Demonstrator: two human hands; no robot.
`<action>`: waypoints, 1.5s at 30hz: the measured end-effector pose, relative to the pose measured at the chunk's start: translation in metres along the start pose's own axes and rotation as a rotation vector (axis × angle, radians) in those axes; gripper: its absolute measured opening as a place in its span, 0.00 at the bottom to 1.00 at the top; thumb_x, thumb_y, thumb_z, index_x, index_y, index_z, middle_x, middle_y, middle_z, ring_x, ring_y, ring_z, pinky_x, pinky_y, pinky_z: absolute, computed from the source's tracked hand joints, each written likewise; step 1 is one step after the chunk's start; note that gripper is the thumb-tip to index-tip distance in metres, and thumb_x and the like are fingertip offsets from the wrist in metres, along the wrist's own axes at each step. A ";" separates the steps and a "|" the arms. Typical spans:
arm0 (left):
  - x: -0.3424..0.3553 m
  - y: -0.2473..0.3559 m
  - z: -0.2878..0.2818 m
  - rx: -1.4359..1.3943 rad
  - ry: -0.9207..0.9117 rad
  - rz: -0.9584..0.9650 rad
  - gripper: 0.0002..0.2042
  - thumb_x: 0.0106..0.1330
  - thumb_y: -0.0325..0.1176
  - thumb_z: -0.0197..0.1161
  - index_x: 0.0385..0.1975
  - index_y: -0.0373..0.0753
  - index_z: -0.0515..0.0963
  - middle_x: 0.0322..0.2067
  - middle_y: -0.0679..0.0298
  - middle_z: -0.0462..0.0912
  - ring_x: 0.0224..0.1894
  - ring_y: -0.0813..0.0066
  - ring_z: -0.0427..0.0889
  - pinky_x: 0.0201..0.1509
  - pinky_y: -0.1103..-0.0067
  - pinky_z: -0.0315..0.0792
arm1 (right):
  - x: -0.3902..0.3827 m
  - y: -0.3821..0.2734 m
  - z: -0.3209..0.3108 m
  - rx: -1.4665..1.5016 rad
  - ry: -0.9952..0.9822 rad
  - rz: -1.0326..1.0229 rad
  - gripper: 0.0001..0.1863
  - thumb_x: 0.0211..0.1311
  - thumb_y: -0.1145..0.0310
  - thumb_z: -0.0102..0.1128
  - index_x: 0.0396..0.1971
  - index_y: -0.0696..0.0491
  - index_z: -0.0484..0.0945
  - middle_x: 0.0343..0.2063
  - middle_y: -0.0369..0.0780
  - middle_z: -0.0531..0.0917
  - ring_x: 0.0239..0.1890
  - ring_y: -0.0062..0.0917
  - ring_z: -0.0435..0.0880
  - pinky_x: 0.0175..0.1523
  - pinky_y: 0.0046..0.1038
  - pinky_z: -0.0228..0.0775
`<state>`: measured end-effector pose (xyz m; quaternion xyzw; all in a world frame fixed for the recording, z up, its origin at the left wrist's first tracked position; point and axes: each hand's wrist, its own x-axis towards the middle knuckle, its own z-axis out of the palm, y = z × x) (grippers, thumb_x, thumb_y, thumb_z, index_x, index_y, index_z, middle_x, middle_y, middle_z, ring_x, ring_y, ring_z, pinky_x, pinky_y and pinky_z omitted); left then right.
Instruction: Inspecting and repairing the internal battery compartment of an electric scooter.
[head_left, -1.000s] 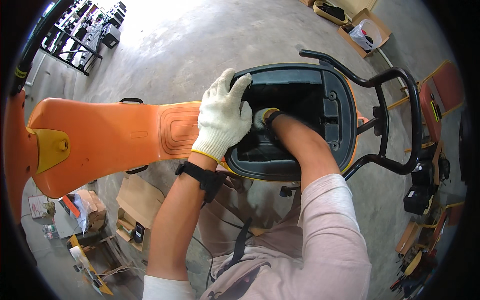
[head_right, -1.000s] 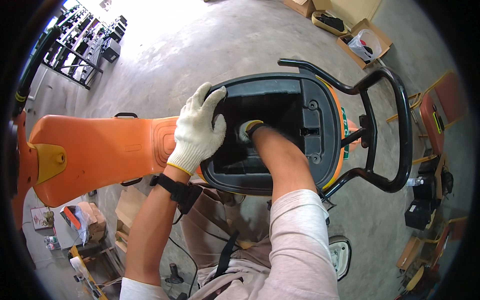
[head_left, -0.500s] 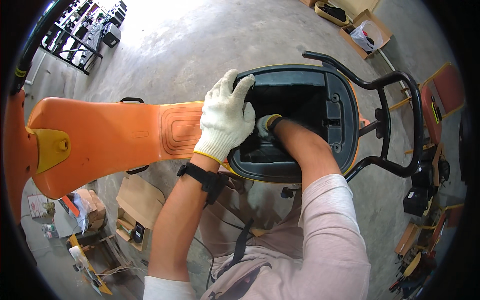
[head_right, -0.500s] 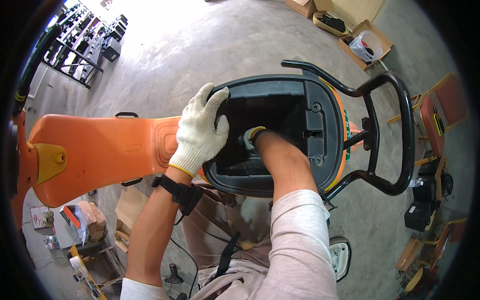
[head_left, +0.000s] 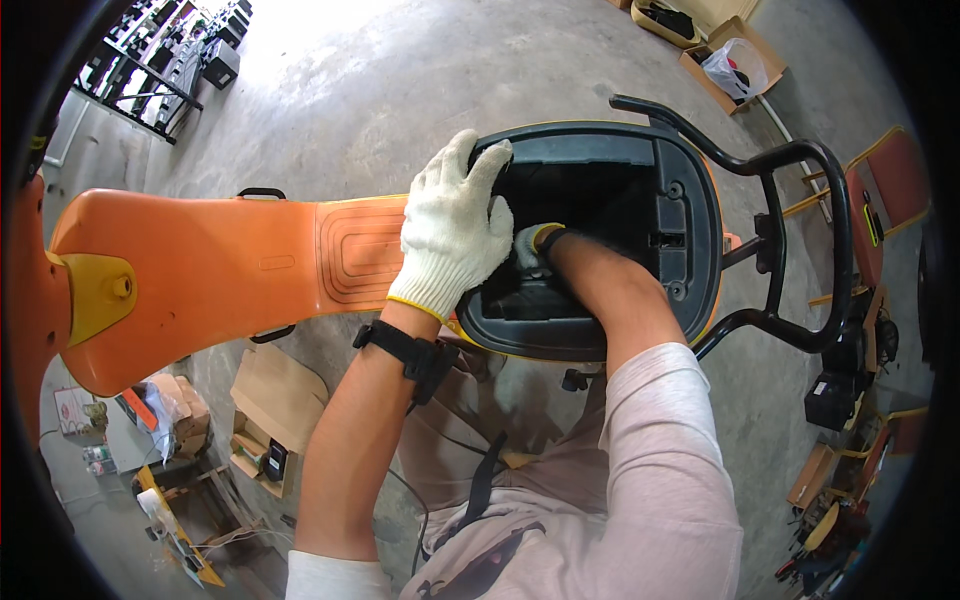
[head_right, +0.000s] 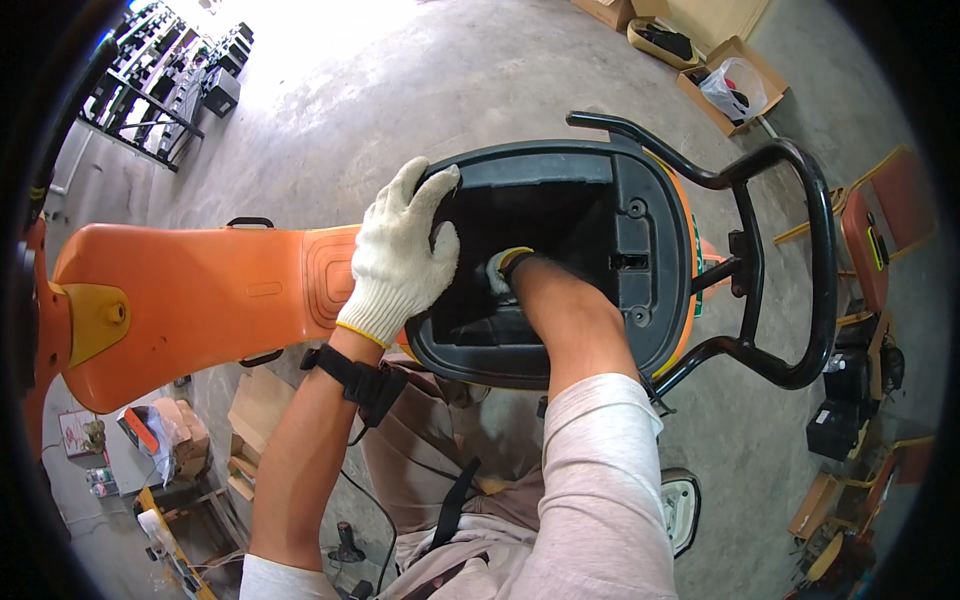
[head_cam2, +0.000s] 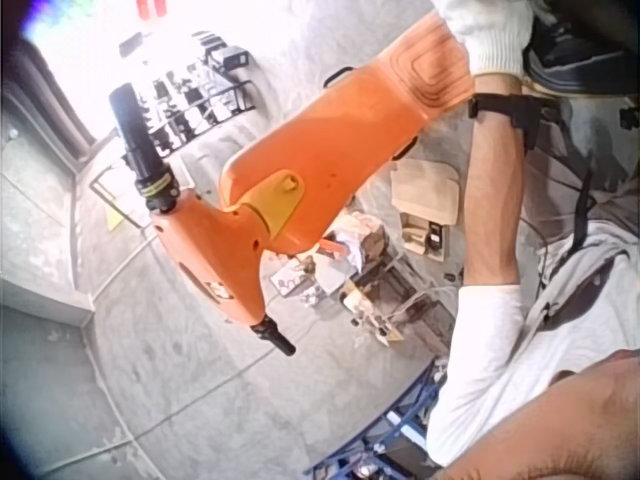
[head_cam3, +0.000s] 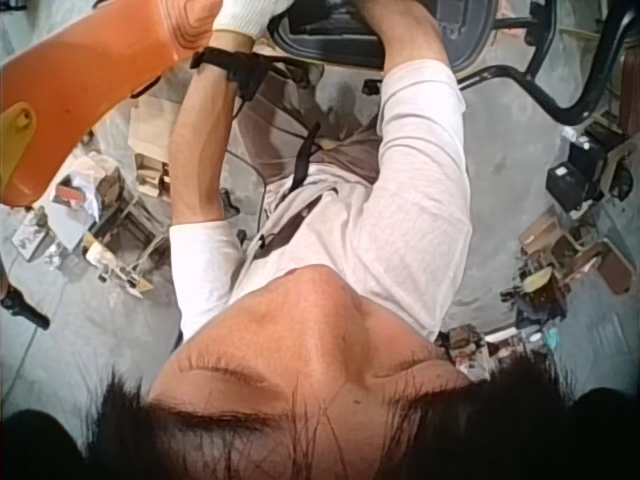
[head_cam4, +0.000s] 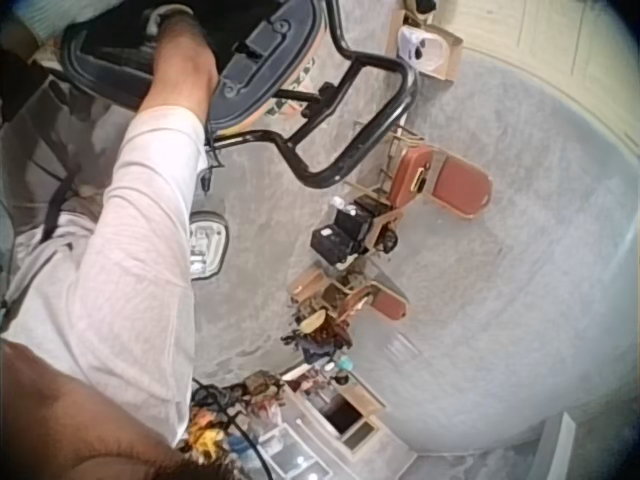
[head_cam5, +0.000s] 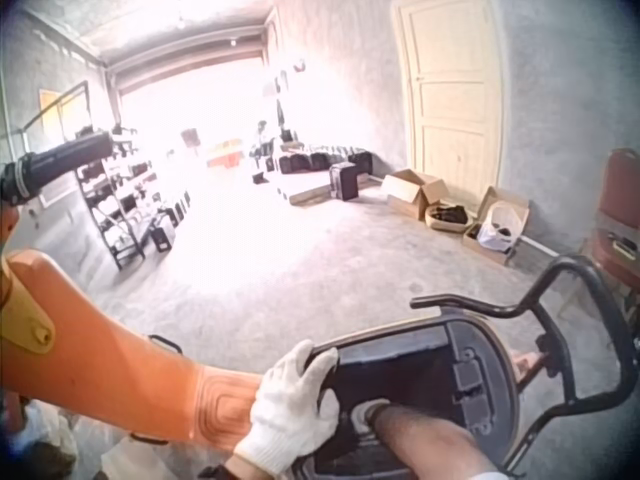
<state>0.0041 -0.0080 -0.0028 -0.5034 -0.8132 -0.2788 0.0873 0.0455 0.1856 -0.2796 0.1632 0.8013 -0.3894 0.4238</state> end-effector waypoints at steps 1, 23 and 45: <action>0.000 0.000 0.000 -0.003 -0.001 -0.005 0.27 0.60 0.29 0.61 0.63 0.47 0.75 0.66 0.50 0.71 0.65 0.45 0.72 0.69 0.59 0.69 | 0.005 0.003 -0.004 0.072 -0.051 0.021 0.08 0.32 0.78 0.61 0.15 0.51 0.86 0.22 0.47 0.86 0.25 0.40 0.86 0.34 0.45 0.74; -0.001 0.001 0.001 0.011 -0.013 -0.029 0.26 0.61 0.29 0.62 0.63 0.49 0.75 0.67 0.52 0.71 0.66 0.46 0.72 0.68 0.59 0.71 | -0.001 -0.052 -0.004 -0.716 0.418 -0.206 0.16 0.50 0.62 0.66 0.39 0.49 0.90 0.41 0.48 0.88 0.45 0.46 0.88 0.49 0.46 0.79; 0.000 0.000 -0.001 0.003 -0.011 -0.023 0.26 0.60 0.29 0.62 0.63 0.48 0.75 0.66 0.52 0.70 0.66 0.47 0.72 0.69 0.59 0.70 | -0.023 -0.019 -0.015 -0.054 0.144 0.089 0.06 0.31 0.70 0.71 0.17 0.51 0.88 0.22 0.44 0.87 0.26 0.38 0.87 0.32 0.42 0.74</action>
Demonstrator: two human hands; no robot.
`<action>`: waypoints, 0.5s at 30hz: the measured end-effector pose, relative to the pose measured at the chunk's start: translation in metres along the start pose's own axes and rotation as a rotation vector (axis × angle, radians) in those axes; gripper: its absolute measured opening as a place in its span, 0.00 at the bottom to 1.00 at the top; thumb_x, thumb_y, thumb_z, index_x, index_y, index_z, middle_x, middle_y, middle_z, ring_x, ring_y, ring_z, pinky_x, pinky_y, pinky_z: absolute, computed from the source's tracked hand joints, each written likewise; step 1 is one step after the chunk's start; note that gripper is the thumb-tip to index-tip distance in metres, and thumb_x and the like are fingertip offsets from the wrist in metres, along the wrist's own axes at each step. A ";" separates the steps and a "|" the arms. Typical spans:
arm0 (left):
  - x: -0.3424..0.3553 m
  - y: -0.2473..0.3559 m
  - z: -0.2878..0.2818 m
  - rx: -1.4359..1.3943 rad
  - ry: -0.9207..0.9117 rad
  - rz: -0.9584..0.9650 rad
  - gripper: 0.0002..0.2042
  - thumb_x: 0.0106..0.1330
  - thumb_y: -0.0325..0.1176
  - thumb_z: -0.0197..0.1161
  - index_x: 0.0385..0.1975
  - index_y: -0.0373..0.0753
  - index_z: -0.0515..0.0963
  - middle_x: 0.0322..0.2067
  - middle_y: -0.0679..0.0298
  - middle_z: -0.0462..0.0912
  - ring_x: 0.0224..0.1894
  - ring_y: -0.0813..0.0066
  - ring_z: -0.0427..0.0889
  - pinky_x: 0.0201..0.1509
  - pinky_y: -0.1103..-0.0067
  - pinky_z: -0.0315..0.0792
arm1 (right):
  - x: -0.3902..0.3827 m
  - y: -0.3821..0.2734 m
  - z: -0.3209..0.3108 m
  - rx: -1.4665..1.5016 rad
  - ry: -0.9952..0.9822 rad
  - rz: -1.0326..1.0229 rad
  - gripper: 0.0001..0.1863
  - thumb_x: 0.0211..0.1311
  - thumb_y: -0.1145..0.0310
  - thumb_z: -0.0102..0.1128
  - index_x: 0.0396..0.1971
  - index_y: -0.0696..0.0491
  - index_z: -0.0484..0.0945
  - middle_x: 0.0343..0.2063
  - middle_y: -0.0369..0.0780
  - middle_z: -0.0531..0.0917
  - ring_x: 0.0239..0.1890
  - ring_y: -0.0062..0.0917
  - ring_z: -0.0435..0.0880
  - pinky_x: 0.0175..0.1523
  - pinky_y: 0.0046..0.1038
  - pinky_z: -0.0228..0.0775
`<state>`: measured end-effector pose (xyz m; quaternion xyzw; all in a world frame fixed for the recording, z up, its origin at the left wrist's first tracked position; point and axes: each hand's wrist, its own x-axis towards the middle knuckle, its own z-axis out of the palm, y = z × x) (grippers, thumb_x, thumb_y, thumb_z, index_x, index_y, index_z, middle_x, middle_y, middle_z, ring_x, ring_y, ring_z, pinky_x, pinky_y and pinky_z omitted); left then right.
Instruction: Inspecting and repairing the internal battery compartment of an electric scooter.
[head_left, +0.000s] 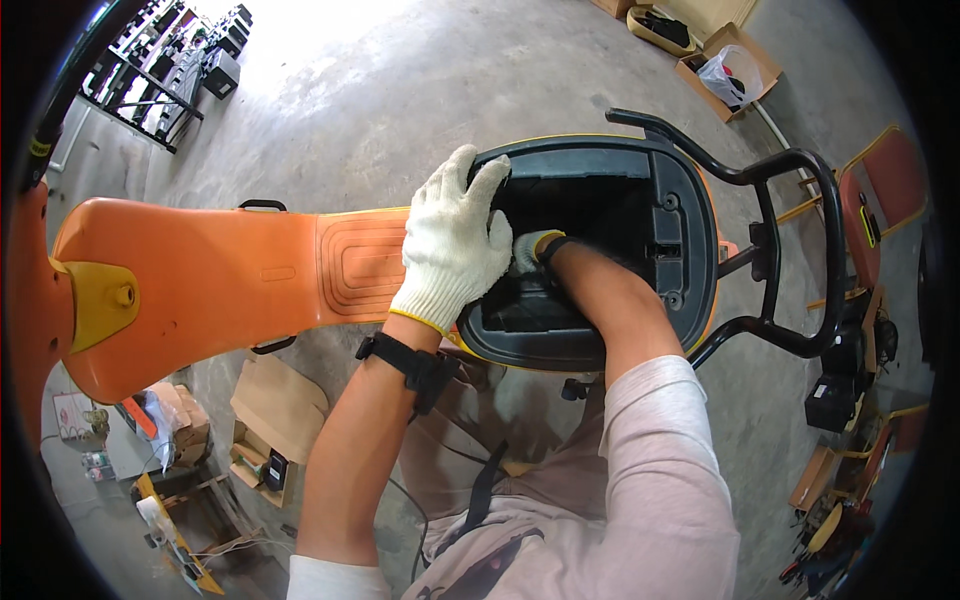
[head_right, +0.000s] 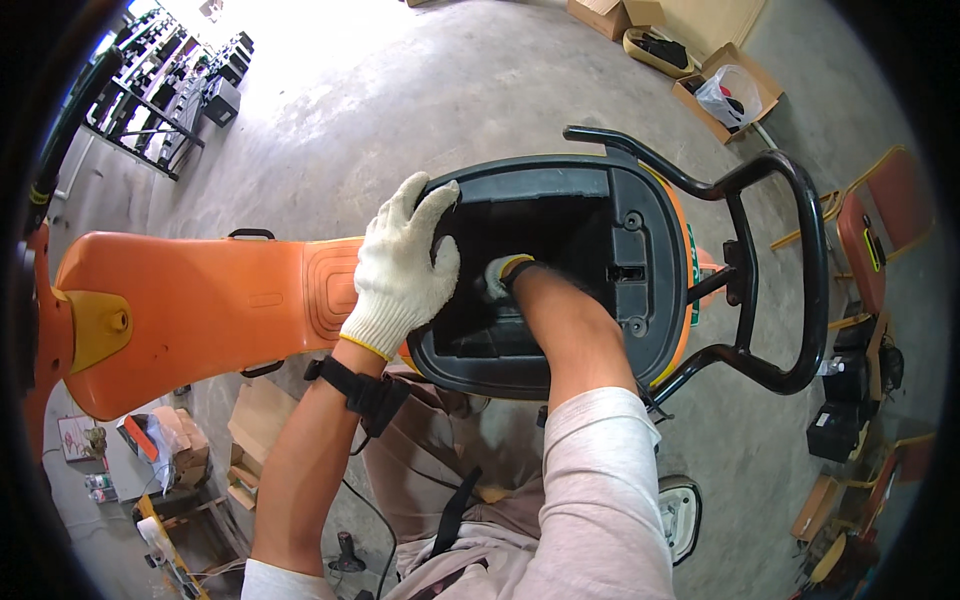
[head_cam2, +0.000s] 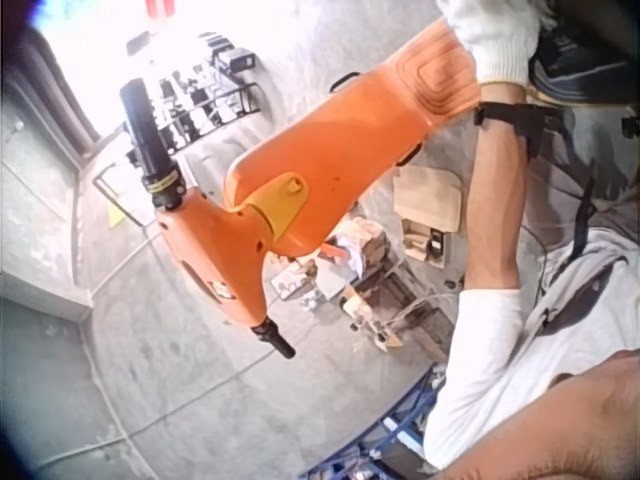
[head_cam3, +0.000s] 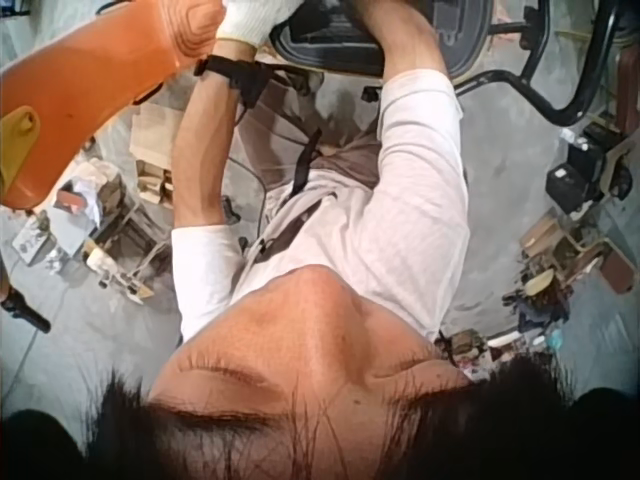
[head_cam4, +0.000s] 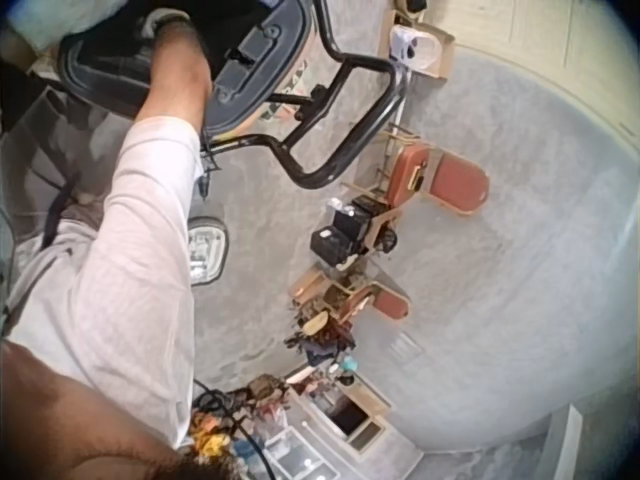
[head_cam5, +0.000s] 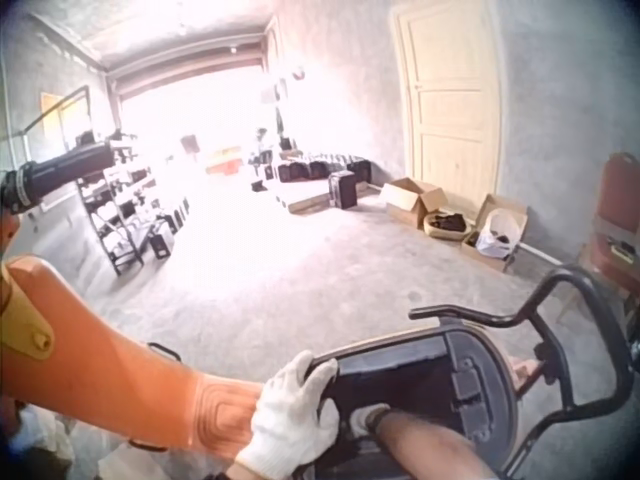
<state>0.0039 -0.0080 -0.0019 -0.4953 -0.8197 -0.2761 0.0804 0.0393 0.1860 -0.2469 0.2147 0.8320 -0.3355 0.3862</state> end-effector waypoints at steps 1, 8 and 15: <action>0.000 0.000 0.000 -0.003 -0.001 0.001 0.26 0.60 0.29 0.62 0.63 0.48 0.75 0.66 0.51 0.70 0.66 0.46 0.72 0.69 0.59 0.70 | -0.003 -0.002 0.000 -0.004 0.032 0.060 0.06 0.39 0.68 0.71 0.19 0.55 0.87 0.21 0.46 0.85 0.22 0.39 0.86 0.28 0.40 0.75; 0.000 -0.001 0.001 0.001 -0.002 0.003 0.26 0.61 0.29 0.62 0.62 0.48 0.75 0.66 0.51 0.70 0.66 0.46 0.72 0.69 0.59 0.69 | 0.014 0.004 0.006 -0.013 0.017 -0.152 0.08 0.23 0.72 0.69 0.13 0.49 0.87 0.24 0.43 0.88 0.29 0.37 0.89 0.33 0.43 0.75; -0.001 0.000 0.003 0.000 -0.001 -0.009 0.26 0.60 0.29 0.63 0.62 0.49 0.76 0.66 0.52 0.71 0.65 0.46 0.73 0.67 0.59 0.71 | 0.019 -0.006 0.023 -0.315 0.296 -0.262 0.15 0.50 0.60 0.65 0.37 0.48 0.91 0.43 0.46 0.90 0.47 0.41 0.89 0.51 0.44 0.79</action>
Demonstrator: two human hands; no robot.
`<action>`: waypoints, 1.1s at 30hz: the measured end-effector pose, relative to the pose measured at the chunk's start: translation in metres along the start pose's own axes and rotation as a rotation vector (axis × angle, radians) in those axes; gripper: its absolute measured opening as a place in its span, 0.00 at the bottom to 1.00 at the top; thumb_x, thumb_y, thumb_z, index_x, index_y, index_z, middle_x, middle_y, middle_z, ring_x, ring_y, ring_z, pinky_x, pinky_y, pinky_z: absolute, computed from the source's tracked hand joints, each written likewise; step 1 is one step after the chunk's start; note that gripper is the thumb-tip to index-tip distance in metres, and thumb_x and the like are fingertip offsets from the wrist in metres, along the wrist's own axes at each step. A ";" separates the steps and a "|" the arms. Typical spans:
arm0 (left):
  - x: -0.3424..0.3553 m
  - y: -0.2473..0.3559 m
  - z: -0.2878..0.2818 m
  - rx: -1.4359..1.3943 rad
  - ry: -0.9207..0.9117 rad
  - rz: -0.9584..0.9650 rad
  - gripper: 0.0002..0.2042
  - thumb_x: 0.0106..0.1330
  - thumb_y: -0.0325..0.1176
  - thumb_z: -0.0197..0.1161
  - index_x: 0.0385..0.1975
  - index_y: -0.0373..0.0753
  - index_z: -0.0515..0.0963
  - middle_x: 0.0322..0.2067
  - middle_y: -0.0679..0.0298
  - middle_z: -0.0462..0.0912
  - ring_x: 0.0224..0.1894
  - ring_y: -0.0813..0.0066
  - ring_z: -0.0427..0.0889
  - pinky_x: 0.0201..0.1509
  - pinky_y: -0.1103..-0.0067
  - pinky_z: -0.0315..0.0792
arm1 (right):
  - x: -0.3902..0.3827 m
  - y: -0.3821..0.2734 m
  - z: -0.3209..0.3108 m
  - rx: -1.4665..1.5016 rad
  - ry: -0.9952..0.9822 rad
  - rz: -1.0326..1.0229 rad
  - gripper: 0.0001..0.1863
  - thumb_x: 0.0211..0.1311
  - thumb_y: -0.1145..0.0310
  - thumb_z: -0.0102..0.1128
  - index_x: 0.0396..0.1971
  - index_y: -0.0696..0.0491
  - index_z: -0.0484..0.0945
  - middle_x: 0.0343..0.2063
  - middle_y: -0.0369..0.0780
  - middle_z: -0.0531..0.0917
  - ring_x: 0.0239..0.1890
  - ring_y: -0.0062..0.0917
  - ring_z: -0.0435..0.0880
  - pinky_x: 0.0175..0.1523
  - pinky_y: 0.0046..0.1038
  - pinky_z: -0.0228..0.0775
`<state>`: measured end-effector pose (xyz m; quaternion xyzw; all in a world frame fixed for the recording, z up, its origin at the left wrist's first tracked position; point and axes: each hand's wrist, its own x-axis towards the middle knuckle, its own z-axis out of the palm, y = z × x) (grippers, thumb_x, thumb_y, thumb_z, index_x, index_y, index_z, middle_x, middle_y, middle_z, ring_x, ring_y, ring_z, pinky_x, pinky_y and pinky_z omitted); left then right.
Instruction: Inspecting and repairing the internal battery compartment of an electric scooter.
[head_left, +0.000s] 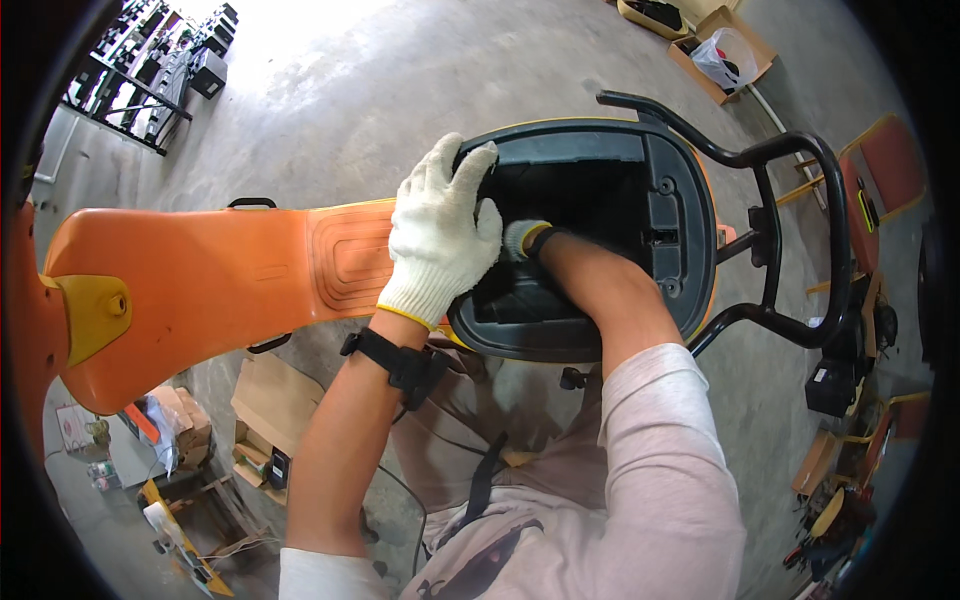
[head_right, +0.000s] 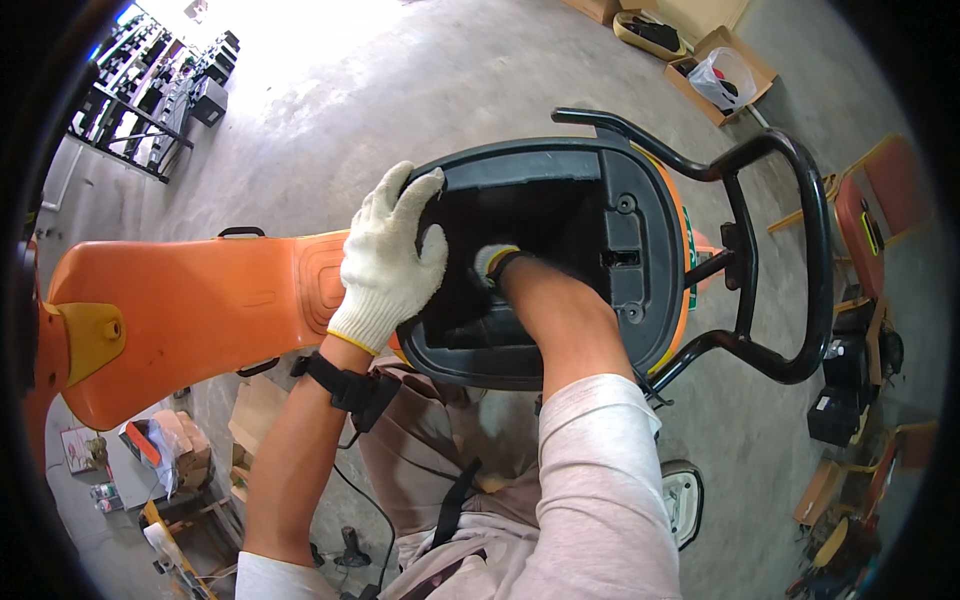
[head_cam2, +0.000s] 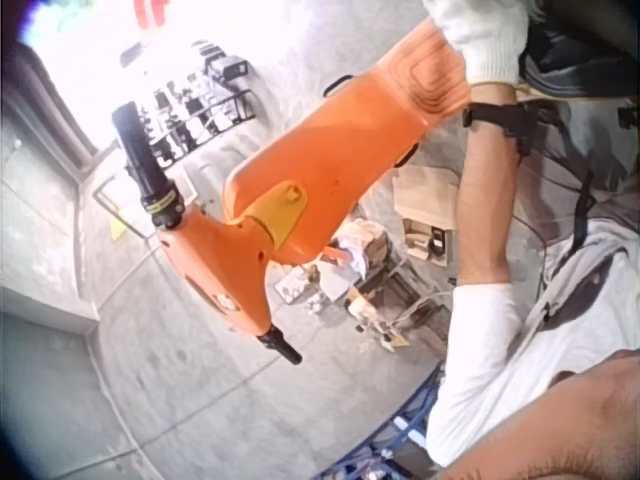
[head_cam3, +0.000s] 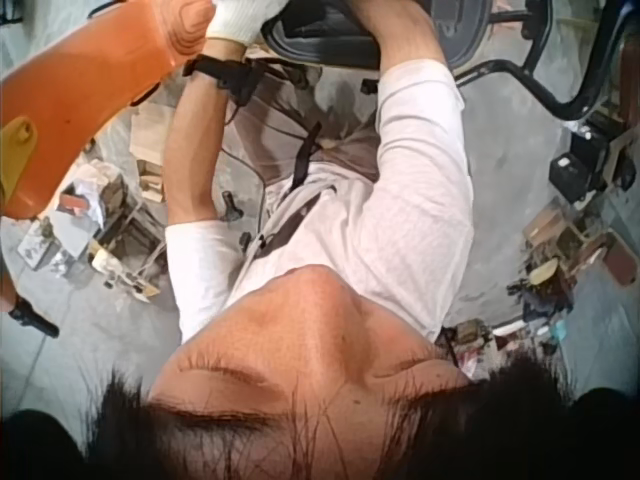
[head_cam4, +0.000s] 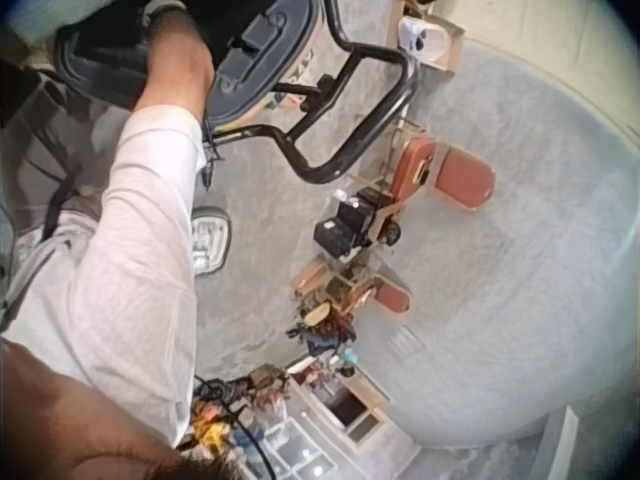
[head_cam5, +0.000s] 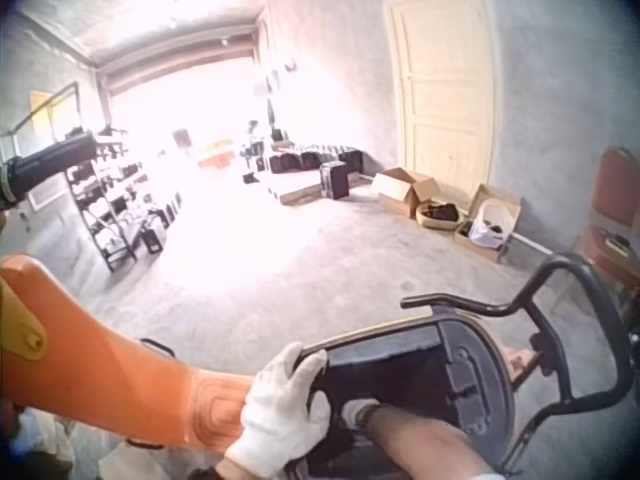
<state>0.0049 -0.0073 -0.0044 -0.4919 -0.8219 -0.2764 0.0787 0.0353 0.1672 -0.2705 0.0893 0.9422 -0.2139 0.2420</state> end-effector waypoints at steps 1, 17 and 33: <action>0.000 0.000 0.000 -0.003 0.007 -0.003 0.26 0.60 0.29 0.63 0.62 0.49 0.76 0.65 0.53 0.71 0.64 0.46 0.73 0.67 0.59 0.71 | 0.001 -0.004 0.004 -0.027 0.197 -0.031 0.15 0.53 0.59 0.65 0.38 0.48 0.91 0.45 0.47 0.89 0.49 0.41 0.89 0.53 0.44 0.79; 0.001 -0.001 0.000 0.004 -0.002 0.012 0.27 0.60 0.28 0.63 0.62 0.47 0.75 0.65 0.52 0.71 0.65 0.46 0.73 0.67 0.59 0.71 | -0.002 0.001 -0.027 0.122 -0.241 0.138 0.16 0.45 0.63 0.68 0.36 0.48 0.92 0.40 0.46 0.90 0.45 0.39 0.90 0.52 0.43 0.78; 0.001 -0.004 0.003 0.000 0.021 0.035 0.26 0.60 0.30 0.63 0.62 0.50 0.75 0.65 0.53 0.72 0.64 0.45 0.74 0.66 0.59 0.72 | -0.012 -0.010 -0.010 -0.246 0.040 -0.074 0.18 0.63 0.58 0.57 0.46 0.49 0.89 0.50 0.46 0.88 0.54 0.43 0.86 0.58 0.45 0.77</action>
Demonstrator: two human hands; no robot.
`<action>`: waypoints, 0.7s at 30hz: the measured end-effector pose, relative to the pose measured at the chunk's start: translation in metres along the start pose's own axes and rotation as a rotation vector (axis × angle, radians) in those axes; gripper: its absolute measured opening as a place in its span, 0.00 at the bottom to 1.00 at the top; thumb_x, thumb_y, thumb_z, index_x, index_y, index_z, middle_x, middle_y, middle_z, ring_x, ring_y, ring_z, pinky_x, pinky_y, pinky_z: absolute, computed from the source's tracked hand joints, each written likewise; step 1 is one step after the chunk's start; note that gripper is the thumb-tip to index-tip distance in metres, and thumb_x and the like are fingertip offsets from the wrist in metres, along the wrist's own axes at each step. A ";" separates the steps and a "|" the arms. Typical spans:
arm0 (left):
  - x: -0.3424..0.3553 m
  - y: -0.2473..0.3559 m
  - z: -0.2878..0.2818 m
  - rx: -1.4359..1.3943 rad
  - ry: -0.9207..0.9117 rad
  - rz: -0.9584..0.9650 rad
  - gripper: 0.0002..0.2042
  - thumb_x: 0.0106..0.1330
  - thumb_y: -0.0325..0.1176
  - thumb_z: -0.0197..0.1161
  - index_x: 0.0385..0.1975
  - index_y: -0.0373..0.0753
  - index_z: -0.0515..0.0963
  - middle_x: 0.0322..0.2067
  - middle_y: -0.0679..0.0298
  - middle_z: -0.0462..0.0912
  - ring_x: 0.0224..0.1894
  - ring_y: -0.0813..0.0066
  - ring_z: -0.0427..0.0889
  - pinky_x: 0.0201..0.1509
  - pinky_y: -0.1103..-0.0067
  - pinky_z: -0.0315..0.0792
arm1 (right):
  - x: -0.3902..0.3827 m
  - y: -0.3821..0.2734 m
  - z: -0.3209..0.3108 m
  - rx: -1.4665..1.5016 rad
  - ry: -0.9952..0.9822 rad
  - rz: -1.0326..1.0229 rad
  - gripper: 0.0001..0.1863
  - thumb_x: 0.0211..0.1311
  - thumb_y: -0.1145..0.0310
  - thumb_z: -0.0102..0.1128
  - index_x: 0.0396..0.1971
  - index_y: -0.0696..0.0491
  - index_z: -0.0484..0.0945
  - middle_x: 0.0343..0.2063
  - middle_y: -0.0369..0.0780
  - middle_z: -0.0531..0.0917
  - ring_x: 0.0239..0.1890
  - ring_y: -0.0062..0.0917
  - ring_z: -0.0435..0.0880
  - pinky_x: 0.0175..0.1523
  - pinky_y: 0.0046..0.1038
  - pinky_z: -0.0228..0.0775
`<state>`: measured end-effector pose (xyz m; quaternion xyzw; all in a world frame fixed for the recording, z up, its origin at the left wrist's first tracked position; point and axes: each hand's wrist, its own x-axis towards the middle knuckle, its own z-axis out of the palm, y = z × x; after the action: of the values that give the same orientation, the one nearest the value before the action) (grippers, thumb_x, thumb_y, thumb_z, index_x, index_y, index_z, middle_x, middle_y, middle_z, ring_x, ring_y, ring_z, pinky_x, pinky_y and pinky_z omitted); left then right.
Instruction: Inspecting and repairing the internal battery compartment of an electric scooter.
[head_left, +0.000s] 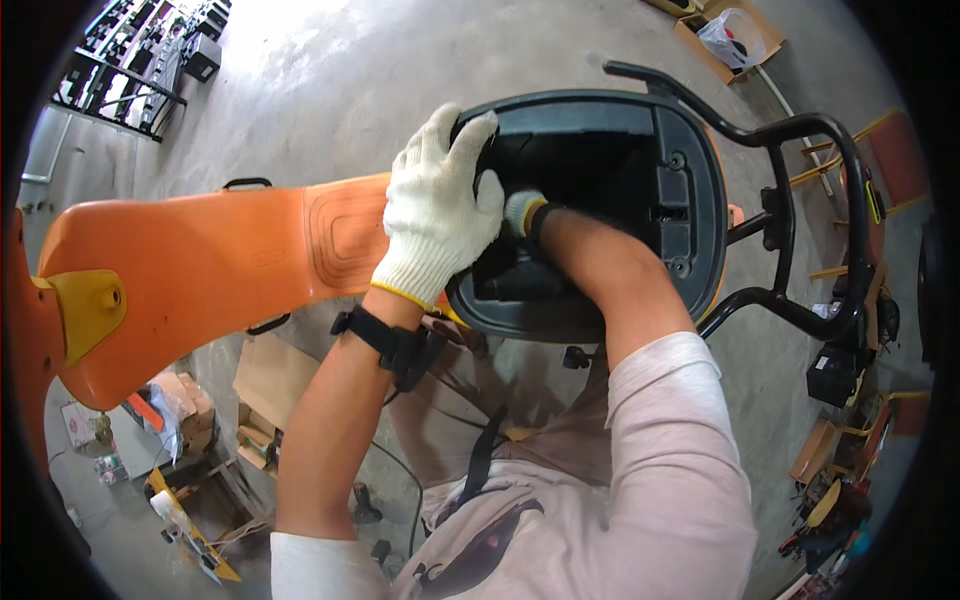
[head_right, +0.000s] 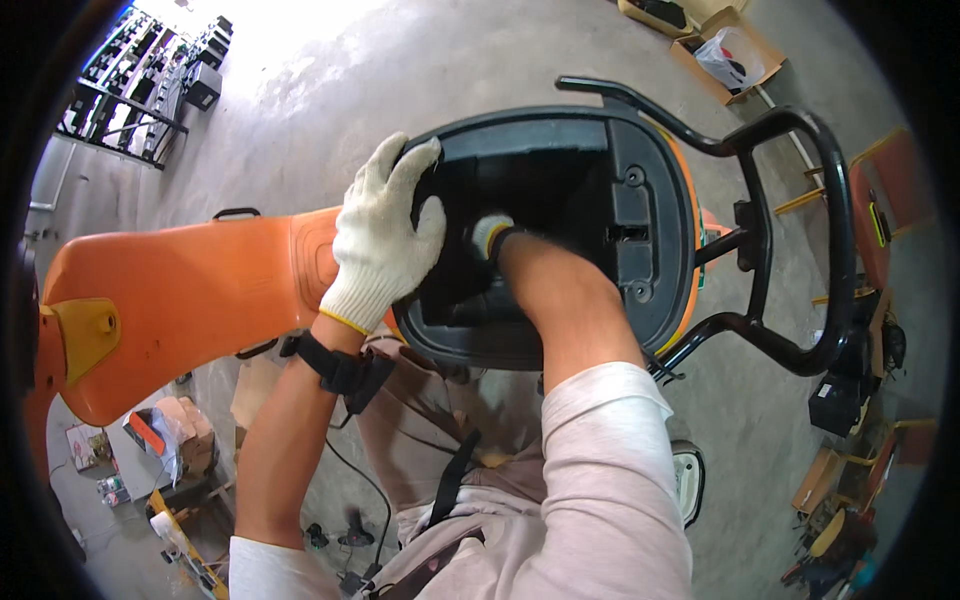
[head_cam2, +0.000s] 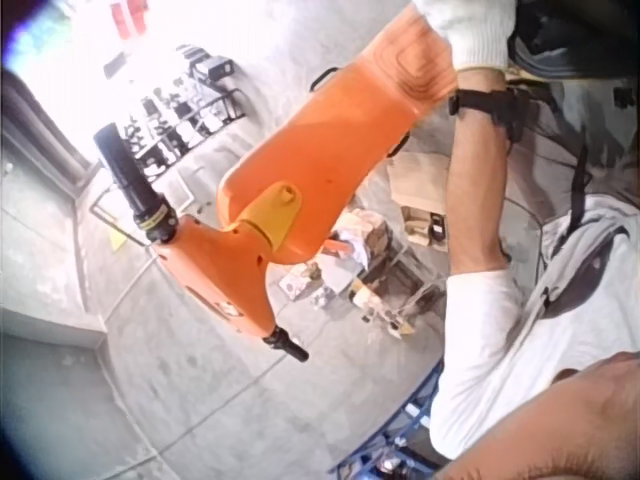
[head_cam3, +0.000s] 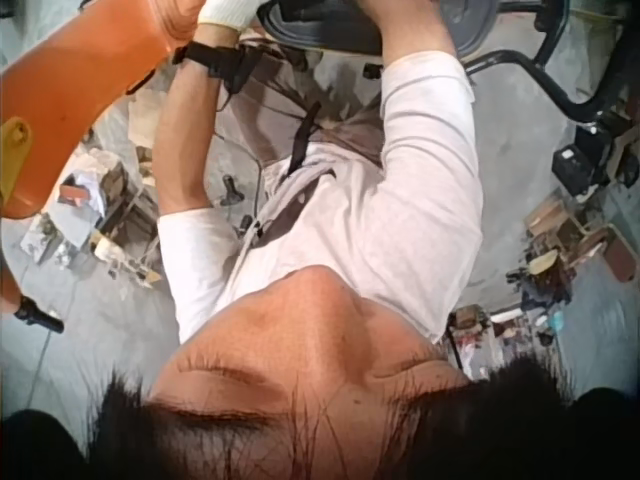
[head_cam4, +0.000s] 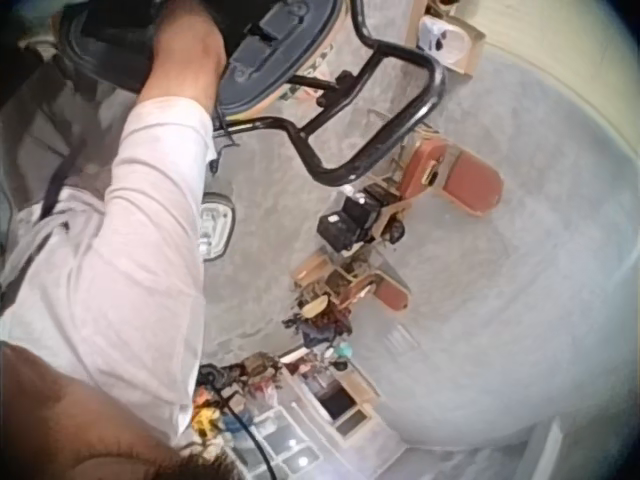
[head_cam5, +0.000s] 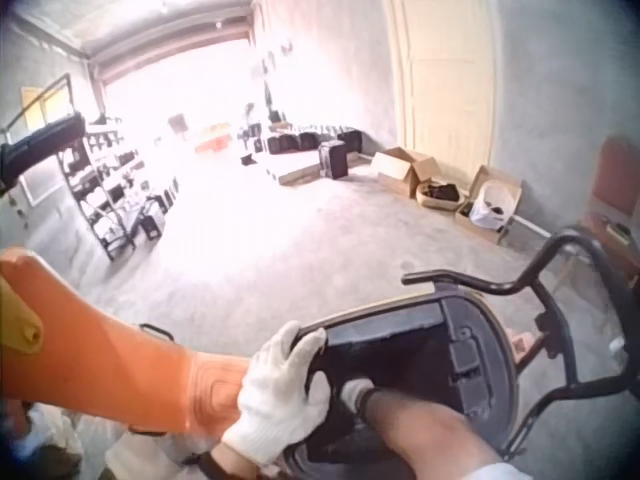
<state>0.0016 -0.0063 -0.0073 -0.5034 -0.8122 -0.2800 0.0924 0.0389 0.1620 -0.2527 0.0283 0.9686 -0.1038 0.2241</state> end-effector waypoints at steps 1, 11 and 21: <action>-0.002 0.000 0.000 0.004 -0.015 -0.015 0.26 0.60 0.30 0.63 0.62 0.50 0.75 0.65 0.53 0.72 0.64 0.45 0.74 0.66 0.59 0.72 | 0.009 0.000 0.009 -0.012 -0.054 -0.004 0.18 0.64 0.58 0.57 0.46 0.49 0.89 0.50 0.46 0.88 0.54 0.43 0.86 0.58 0.46 0.77; 0.000 0.005 -0.003 0.015 -0.019 -0.045 0.25 0.61 0.30 0.63 0.61 0.50 0.76 0.65 0.53 0.72 0.64 0.46 0.74 0.67 0.59 0.72 | 0.041 0.000 0.005 -0.196 0.068 -0.113 0.18 0.54 0.61 0.65 0.46 0.45 0.90 0.49 0.46 0.88 0.53 0.41 0.88 0.57 0.42 0.80; -0.002 0.004 -0.003 0.026 -0.032 -0.055 0.25 0.62 0.32 0.63 0.63 0.50 0.75 0.67 0.52 0.71 0.66 0.46 0.72 0.69 0.59 0.70 | -0.044 -0.012 -0.080 0.393 -0.421 0.269 0.22 0.62 0.56 0.60 0.53 0.47 0.87 0.55 0.44 0.86 0.58 0.40 0.85 0.63 0.42 0.75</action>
<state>0.0052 -0.0078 -0.0044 -0.4841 -0.8307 -0.2636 0.0780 0.0425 0.1670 -0.1605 0.1767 0.8498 -0.2619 0.4218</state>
